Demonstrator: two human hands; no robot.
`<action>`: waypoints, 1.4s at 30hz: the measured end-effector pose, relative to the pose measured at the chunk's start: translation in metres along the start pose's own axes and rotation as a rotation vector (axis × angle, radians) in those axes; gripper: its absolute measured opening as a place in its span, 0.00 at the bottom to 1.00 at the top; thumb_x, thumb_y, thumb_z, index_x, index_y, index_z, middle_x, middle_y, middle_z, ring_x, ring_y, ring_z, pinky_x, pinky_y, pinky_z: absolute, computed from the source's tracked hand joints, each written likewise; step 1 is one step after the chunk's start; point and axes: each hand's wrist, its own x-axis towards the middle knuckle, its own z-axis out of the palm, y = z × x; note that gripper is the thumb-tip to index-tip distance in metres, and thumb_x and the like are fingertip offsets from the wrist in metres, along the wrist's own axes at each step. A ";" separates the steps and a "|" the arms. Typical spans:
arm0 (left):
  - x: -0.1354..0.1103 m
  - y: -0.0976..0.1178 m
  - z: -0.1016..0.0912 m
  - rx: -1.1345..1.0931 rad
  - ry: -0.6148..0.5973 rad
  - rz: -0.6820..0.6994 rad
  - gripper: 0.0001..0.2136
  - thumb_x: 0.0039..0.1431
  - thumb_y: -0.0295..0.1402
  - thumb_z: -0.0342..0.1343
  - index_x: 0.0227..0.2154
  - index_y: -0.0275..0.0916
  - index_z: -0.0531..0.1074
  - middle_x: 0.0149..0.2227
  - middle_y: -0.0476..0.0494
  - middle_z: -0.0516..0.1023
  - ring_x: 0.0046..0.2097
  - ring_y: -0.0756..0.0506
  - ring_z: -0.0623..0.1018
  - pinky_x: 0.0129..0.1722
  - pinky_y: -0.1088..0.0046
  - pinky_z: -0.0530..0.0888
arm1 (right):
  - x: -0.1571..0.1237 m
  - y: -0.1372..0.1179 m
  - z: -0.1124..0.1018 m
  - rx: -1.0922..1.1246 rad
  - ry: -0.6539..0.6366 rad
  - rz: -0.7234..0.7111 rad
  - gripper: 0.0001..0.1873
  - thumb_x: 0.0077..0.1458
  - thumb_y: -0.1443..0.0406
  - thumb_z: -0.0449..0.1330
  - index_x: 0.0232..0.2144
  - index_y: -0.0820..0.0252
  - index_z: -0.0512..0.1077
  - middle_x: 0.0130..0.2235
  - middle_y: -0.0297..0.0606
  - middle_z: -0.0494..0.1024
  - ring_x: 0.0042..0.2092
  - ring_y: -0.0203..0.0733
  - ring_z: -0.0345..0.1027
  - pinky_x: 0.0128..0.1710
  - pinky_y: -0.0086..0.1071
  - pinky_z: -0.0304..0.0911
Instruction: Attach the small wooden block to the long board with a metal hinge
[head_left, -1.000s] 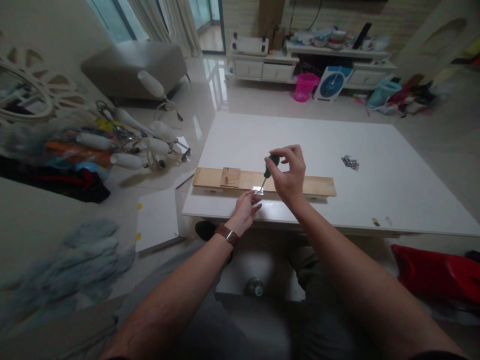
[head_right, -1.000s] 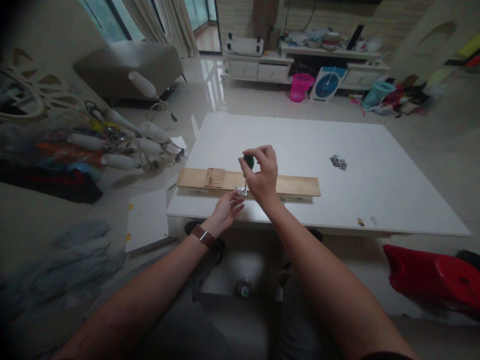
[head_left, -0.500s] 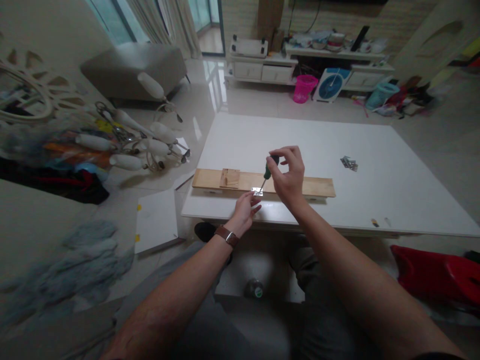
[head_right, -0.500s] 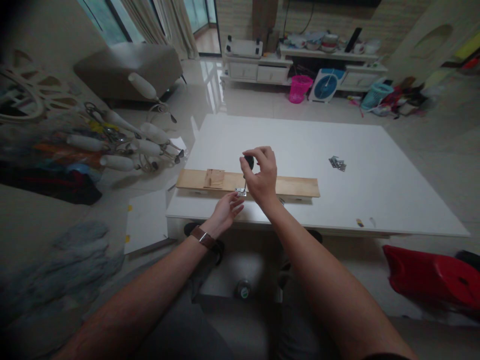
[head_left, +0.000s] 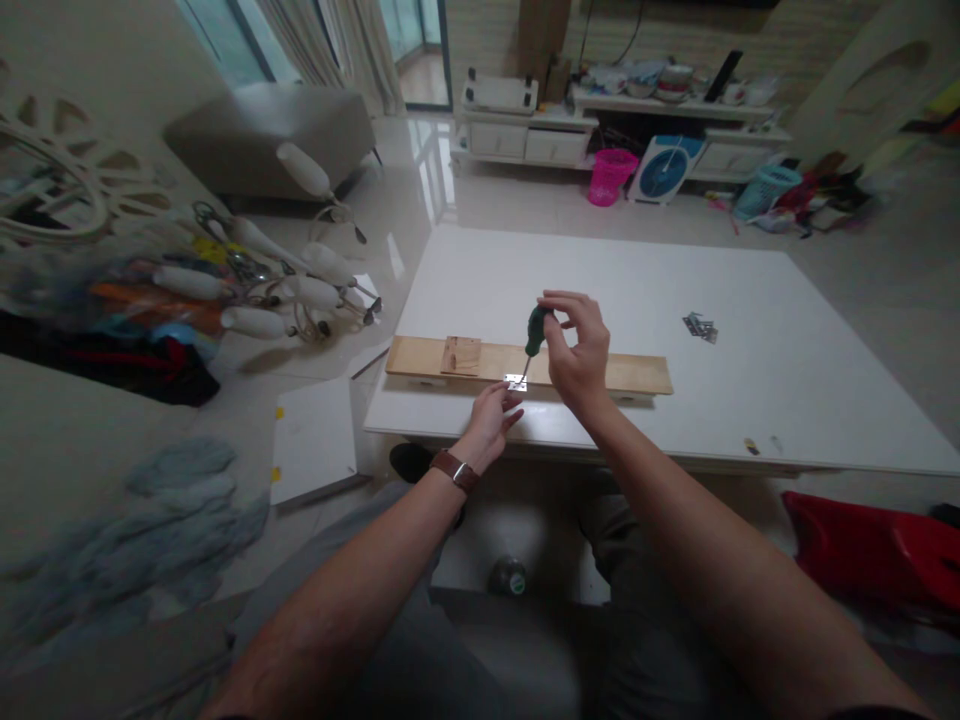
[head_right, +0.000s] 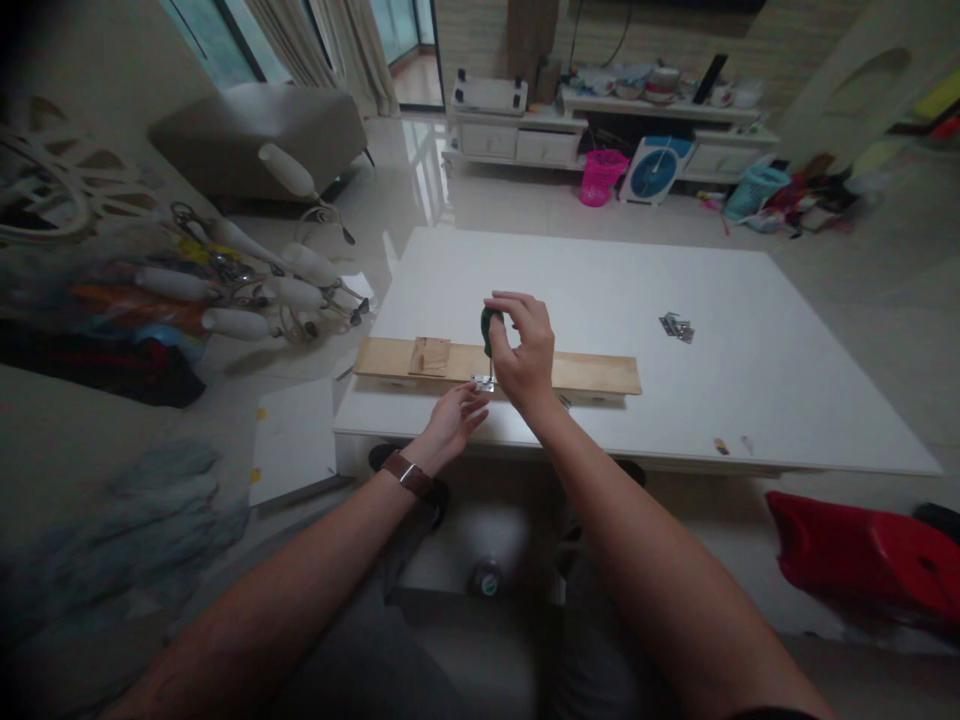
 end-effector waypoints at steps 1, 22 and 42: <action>0.000 0.000 0.000 0.001 0.001 -0.001 0.09 0.60 0.20 0.54 0.39 0.38 0.73 0.34 0.47 0.75 0.36 0.49 0.76 0.39 0.71 0.73 | 0.000 0.000 0.000 0.003 -0.006 -0.003 0.12 0.65 0.67 0.56 0.44 0.51 0.78 0.48 0.38 0.81 0.53 0.46 0.73 0.43 0.40 0.70; 0.003 -0.002 -0.003 0.012 -0.009 0.007 0.05 0.62 0.25 0.58 0.39 0.39 0.74 0.35 0.46 0.75 0.37 0.48 0.77 0.40 0.71 0.74 | 0.001 0.000 0.000 -0.085 0.024 0.021 0.03 0.61 0.63 0.63 0.38 0.52 0.77 0.40 0.37 0.75 0.45 0.43 0.71 0.41 0.40 0.69; 0.003 -0.002 -0.002 0.017 -0.004 0.008 0.07 0.59 0.22 0.58 0.39 0.39 0.74 0.36 0.46 0.75 0.37 0.48 0.77 0.40 0.70 0.74 | 0.001 -0.001 -0.001 -0.038 -0.001 -0.023 0.07 0.63 0.66 0.60 0.42 0.51 0.77 0.42 0.37 0.80 0.47 0.45 0.73 0.41 0.40 0.70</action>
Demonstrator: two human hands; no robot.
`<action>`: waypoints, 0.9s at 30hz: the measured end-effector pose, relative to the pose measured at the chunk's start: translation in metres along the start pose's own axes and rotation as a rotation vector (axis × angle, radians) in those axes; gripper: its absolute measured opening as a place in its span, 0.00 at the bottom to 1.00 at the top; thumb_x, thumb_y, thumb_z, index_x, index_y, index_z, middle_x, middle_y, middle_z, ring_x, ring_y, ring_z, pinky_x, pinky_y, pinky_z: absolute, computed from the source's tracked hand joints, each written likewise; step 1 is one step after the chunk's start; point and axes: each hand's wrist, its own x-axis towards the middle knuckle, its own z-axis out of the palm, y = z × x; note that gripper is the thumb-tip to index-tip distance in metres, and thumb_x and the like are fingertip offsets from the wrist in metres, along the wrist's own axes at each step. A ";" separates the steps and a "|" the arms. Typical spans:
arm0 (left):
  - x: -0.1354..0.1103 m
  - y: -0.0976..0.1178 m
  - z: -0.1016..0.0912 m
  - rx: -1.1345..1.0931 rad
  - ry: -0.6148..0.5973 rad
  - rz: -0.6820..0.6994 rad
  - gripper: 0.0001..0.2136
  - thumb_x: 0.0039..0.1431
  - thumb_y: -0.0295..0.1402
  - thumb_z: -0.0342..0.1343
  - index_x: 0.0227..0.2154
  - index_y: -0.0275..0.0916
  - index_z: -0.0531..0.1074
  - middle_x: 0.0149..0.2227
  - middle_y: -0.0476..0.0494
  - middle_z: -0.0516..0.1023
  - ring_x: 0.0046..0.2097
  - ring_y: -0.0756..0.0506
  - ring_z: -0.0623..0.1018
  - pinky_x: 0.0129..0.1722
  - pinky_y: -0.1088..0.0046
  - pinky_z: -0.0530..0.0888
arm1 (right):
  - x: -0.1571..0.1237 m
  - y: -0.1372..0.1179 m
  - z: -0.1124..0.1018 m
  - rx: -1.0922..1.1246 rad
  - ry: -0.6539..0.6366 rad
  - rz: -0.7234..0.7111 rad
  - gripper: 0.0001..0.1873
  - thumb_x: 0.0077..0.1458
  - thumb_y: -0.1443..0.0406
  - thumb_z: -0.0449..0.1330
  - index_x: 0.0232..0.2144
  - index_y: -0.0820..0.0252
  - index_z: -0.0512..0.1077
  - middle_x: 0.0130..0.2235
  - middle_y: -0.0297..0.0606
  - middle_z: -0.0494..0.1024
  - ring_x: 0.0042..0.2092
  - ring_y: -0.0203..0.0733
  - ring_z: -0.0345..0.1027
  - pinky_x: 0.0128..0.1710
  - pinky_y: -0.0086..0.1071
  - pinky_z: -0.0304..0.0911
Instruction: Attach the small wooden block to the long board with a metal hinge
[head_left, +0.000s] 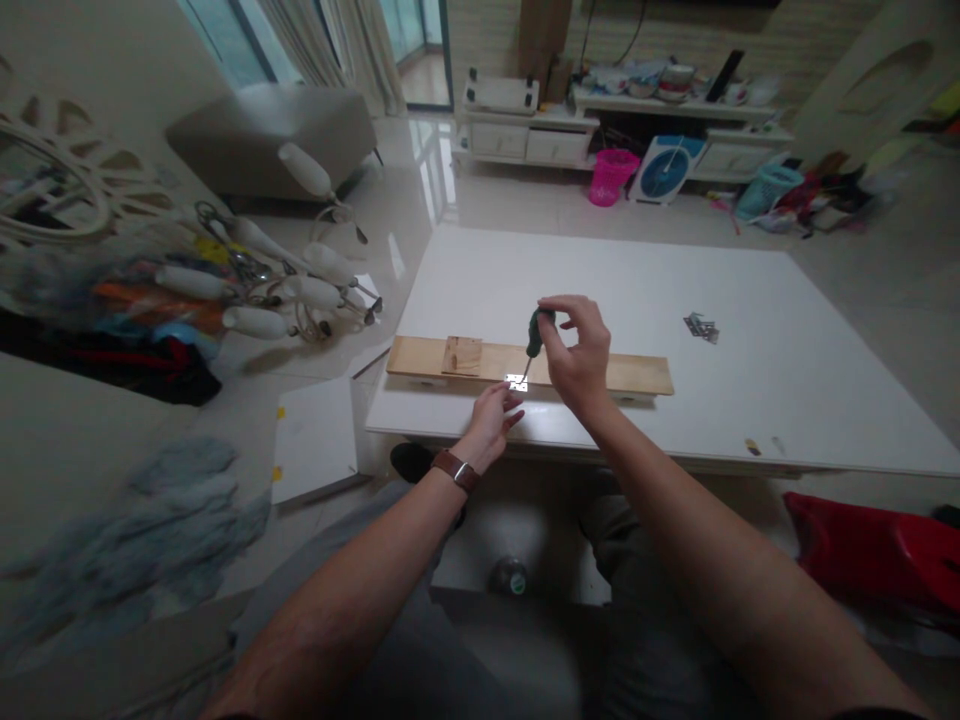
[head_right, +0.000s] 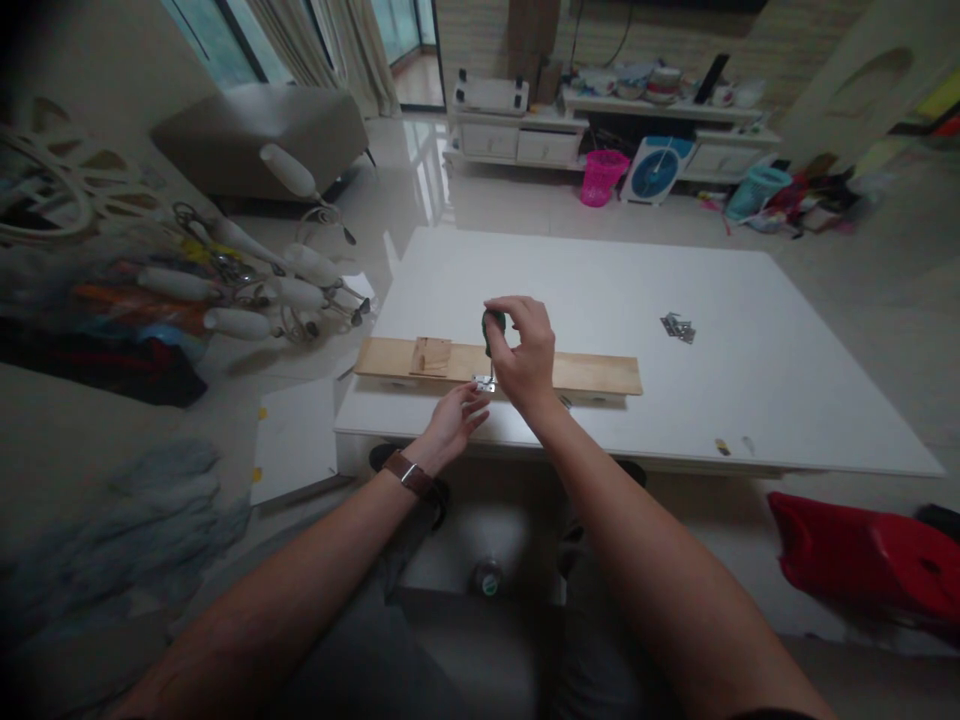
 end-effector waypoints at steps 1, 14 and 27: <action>0.000 0.000 0.000 -0.003 0.000 0.001 0.06 0.60 0.23 0.58 0.39 0.38 0.74 0.35 0.46 0.75 0.37 0.48 0.77 0.40 0.70 0.74 | 0.000 0.000 0.000 -0.012 0.017 0.011 0.04 0.62 0.65 0.62 0.40 0.52 0.77 0.40 0.36 0.79 0.46 0.44 0.72 0.40 0.40 0.69; 0.001 -0.001 -0.001 0.016 -0.002 0.003 0.10 0.56 0.21 0.58 0.40 0.39 0.73 0.36 0.46 0.76 0.38 0.49 0.77 0.40 0.71 0.74 | 0.000 0.001 0.001 0.008 -0.027 0.033 0.10 0.64 0.67 0.58 0.43 0.49 0.79 0.45 0.37 0.82 0.50 0.46 0.73 0.42 0.41 0.71; -0.001 0.001 0.000 0.005 -0.002 -0.003 0.09 0.57 0.21 0.57 0.39 0.39 0.73 0.36 0.46 0.76 0.38 0.48 0.77 0.39 0.72 0.74 | -0.002 0.002 0.000 0.064 -0.017 0.017 0.14 0.61 0.70 0.58 0.45 0.52 0.78 0.46 0.38 0.81 0.50 0.44 0.74 0.42 0.39 0.71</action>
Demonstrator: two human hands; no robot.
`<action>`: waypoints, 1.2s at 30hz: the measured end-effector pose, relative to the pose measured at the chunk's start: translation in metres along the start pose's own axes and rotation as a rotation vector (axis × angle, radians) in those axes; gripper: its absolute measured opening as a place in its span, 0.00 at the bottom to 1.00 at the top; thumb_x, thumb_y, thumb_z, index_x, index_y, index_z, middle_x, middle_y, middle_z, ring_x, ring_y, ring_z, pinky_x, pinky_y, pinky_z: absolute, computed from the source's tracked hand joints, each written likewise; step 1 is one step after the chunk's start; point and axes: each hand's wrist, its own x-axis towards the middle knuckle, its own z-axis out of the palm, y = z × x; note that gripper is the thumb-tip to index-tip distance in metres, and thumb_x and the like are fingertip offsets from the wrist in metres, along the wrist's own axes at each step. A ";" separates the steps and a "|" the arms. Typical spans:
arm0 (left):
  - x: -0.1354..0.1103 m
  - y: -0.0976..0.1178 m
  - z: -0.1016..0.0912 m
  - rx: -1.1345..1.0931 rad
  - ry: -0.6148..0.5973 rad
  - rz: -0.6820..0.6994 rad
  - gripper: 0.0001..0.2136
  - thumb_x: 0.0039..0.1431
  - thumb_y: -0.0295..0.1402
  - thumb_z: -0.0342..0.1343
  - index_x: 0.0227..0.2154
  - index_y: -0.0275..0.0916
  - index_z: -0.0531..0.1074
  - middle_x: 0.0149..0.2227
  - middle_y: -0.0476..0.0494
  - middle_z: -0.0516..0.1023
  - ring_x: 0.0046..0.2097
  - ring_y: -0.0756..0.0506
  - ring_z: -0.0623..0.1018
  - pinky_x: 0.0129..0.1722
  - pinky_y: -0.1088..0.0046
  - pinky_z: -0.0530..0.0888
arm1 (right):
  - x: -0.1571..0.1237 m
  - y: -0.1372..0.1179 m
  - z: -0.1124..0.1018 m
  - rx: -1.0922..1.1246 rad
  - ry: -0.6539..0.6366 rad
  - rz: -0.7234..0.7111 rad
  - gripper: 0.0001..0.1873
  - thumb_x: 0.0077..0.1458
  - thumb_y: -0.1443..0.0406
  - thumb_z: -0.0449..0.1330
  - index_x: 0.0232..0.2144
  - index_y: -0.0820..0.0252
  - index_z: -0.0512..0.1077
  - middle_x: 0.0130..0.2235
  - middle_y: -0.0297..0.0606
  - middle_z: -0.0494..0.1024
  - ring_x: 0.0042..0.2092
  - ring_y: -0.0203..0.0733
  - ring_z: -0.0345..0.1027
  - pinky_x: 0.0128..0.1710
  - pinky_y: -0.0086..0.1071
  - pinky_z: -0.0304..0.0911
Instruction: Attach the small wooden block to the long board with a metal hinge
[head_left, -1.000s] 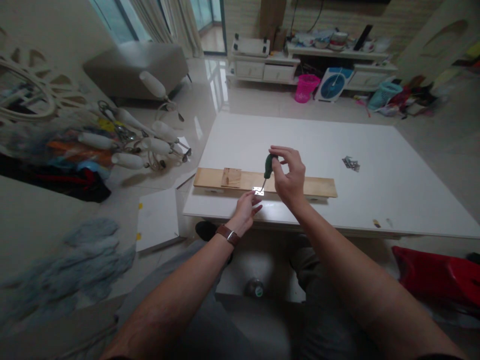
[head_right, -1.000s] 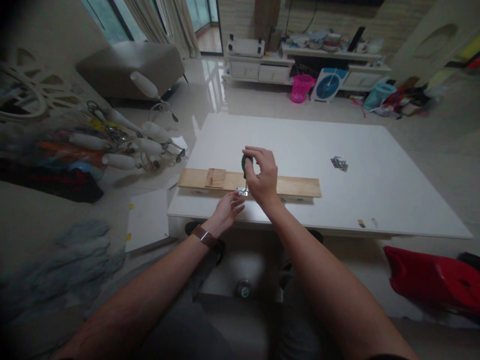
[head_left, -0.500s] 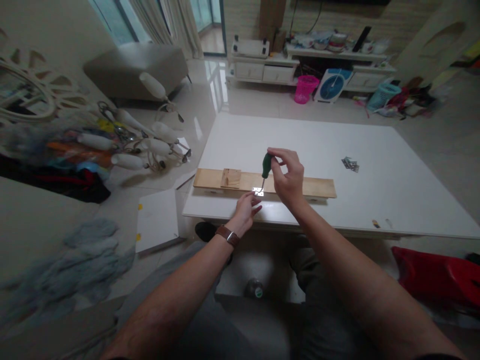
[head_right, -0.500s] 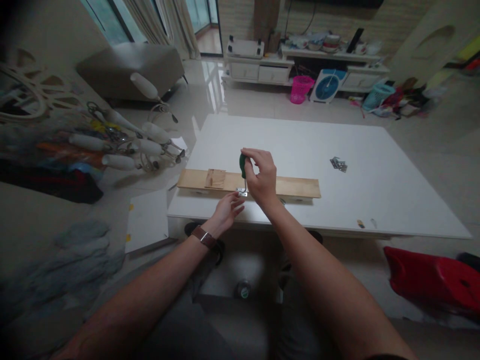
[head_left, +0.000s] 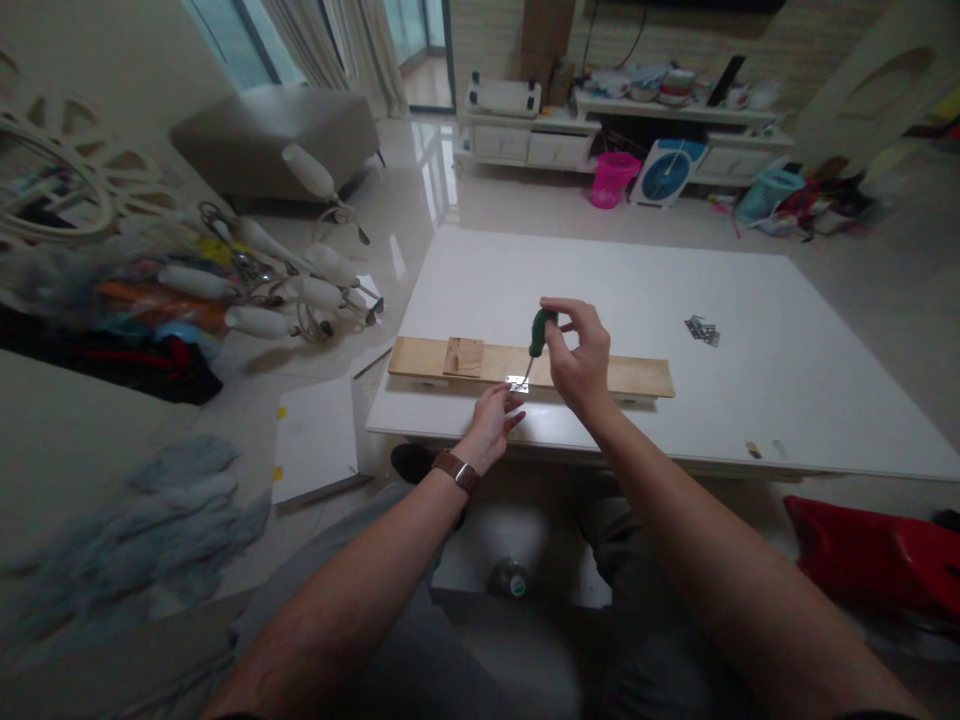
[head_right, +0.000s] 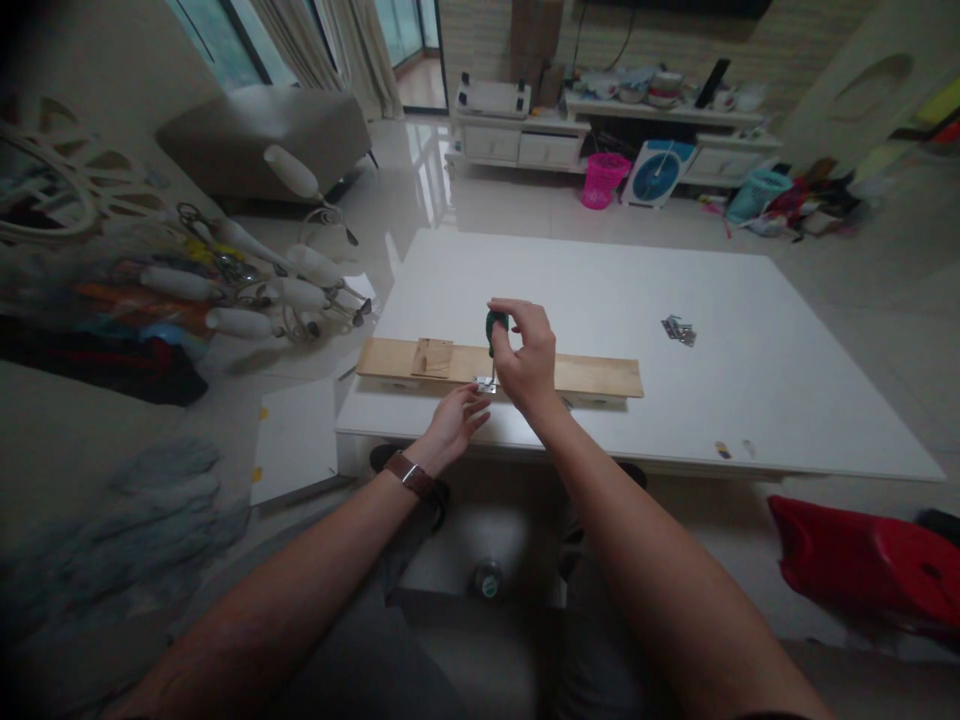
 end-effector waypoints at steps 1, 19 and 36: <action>0.000 0.000 0.000 0.001 0.000 0.001 0.10 0.57 0.21 0.57 0.39 0.39 0.73 0.35 0.46 0.76 0.38 0.48 0.77 0.39 0.72 0.74 | 0.000 0.000 0.000 -0.008 0.003 -0.003 0.14 0.61 0.71 0.58 0.44 0.52 0.78 0.45 0.37 0.82 0.49 0.44 0.74 0.42 0.39 0.71; -0.006 0.004 0.005 0.005 0.022 -0.004 0.06 0.65 0.23 0.53 0.38 0.37 0.74 0.36 0.46 0.75 0.36 0.49 0.77 0.37 0.72 0.73 | 0.001 -0.002 -0.002 -0.095 -0.017 0.065 0.08 0.60 0.65 0.62 0.43 0.53 0.73 0.41 0.37 0.76 0.43 0.43 0.71 0.39 0.38 0.69; -0.004 0.005 0.002 0.000 0.007 -0.006 0.07 0.61 0.21 0.54 0.37 0.37 0.73 0.36 0.47 0.77 0.36 0.50 0.77 0.38 0.72 0.73 | -0.001 0.007 -0.007 0.034 -0.101 0.150 0.13 0.59 0.63 0.65 0.47 0.51 0.74 0.48 0.38 0.82 0.48 0.43 0.77 0.45 0.39 0.77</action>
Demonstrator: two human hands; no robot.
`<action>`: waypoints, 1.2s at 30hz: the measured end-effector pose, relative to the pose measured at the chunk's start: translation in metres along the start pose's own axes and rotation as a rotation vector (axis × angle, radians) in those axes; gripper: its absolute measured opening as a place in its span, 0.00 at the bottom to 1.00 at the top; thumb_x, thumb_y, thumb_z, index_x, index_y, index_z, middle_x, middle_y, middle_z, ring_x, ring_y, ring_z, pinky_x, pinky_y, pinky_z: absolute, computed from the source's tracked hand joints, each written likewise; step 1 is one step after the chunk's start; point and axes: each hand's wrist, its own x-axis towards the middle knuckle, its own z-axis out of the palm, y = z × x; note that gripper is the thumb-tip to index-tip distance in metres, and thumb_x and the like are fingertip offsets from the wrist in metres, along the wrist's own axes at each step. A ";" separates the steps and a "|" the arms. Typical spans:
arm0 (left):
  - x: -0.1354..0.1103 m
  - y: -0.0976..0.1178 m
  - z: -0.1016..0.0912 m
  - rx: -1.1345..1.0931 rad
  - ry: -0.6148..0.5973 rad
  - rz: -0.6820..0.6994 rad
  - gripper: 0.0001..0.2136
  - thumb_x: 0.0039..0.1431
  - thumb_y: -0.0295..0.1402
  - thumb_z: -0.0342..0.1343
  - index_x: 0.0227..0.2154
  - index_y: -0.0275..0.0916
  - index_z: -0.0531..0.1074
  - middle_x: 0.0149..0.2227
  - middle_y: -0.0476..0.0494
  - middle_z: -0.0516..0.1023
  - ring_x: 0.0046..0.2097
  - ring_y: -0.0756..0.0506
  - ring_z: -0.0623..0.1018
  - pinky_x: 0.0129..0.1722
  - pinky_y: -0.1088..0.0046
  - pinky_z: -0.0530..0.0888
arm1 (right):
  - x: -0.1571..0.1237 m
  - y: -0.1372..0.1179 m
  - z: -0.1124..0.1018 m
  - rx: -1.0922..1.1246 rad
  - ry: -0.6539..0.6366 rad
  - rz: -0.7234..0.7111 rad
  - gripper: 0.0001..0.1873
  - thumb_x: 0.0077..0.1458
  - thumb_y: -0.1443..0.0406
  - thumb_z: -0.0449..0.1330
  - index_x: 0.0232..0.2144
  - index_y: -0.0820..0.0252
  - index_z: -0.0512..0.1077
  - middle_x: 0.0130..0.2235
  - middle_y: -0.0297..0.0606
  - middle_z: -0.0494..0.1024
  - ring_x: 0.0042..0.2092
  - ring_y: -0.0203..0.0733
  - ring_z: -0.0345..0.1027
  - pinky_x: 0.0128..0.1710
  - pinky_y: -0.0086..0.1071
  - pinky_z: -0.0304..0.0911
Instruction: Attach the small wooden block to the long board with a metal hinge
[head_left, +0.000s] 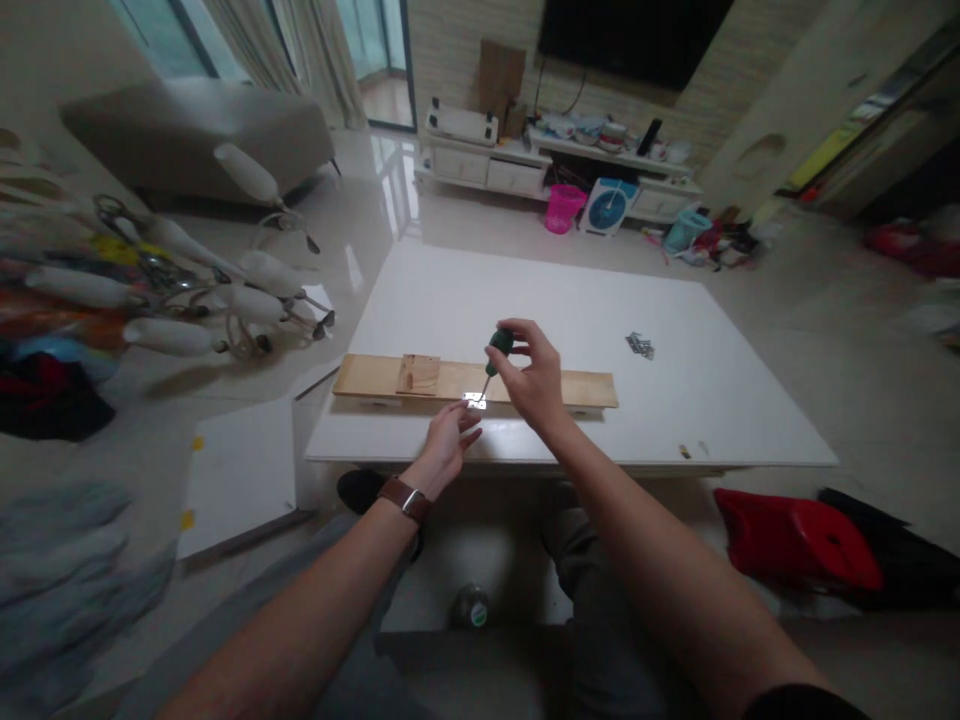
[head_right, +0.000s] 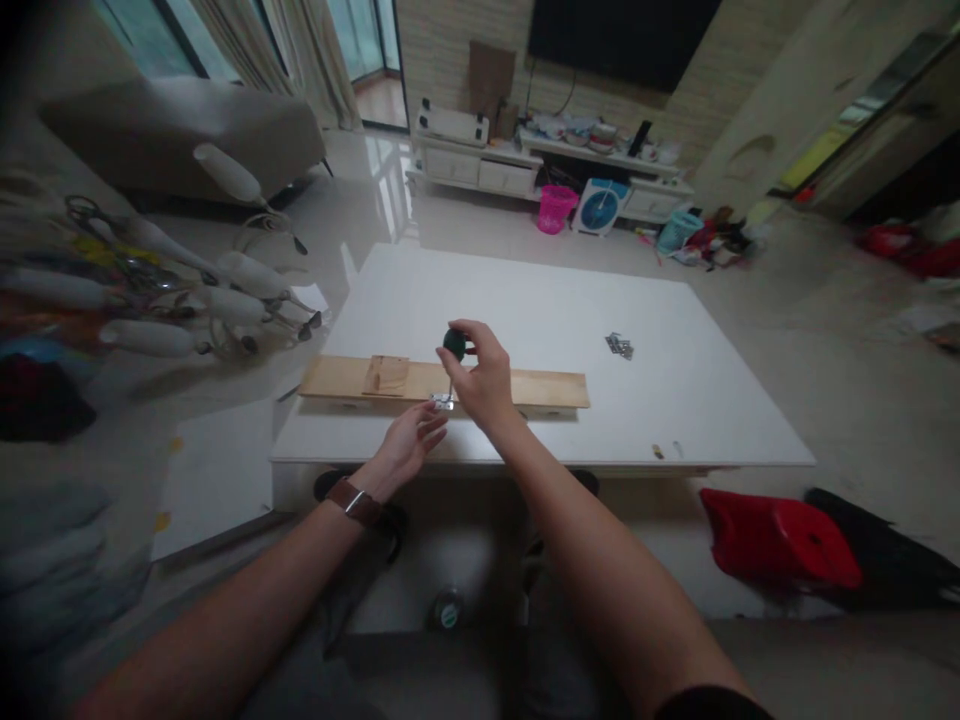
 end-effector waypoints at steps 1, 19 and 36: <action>0.000 0.000 0.000 0.006 -0.002 -0.002 0.07 0.61 0.20 0.54 0.36 0.37 0.74 0.37 0.47 0.77 0.36 0.50 0.77 0.38 0.71 0.74 | 0.000 0.001 0.000 0.009 -0.018 0.007 0.14 0.59 0.63 0.65 0.48 0.51 0.74 0.49 0.37 0.82 0.48 0.43 0.77 0.45 0.38 0.77; 0.005 -0.002 -0.003 0.043 0.004 -0.004 0.08 0.55 0.18 0.54 0.34 0.36 0.73 0.40 0.45 0.76 0.38 0.47 0.79 0.40 0.69 0.75 | -0.005 0.001 -0.033 0.064 0.176 0.058 0.18 0.59 0.61 0.66 0.51 0.49 0.70 0.48 0.36 0.83 0.47 0.41 0.79 0.44 0.37 0.79; -0.014 0.006 0.002 0.027 -0.083 -0.090 0.05 0.59 0.22 0.55 0.31 0.36 0.73 0.41 0.41 0.77 0.40 0.47 0.80 0.40 0.71 0.77 | -0.005 0.014 -0.100 -0.181 0.074 0.123 0.19 0.51 0.60 0.69 0.46 0.53 0.73 0.41 0.37 0.85 0.39 0.43 0.80 0.35 0.36 0.78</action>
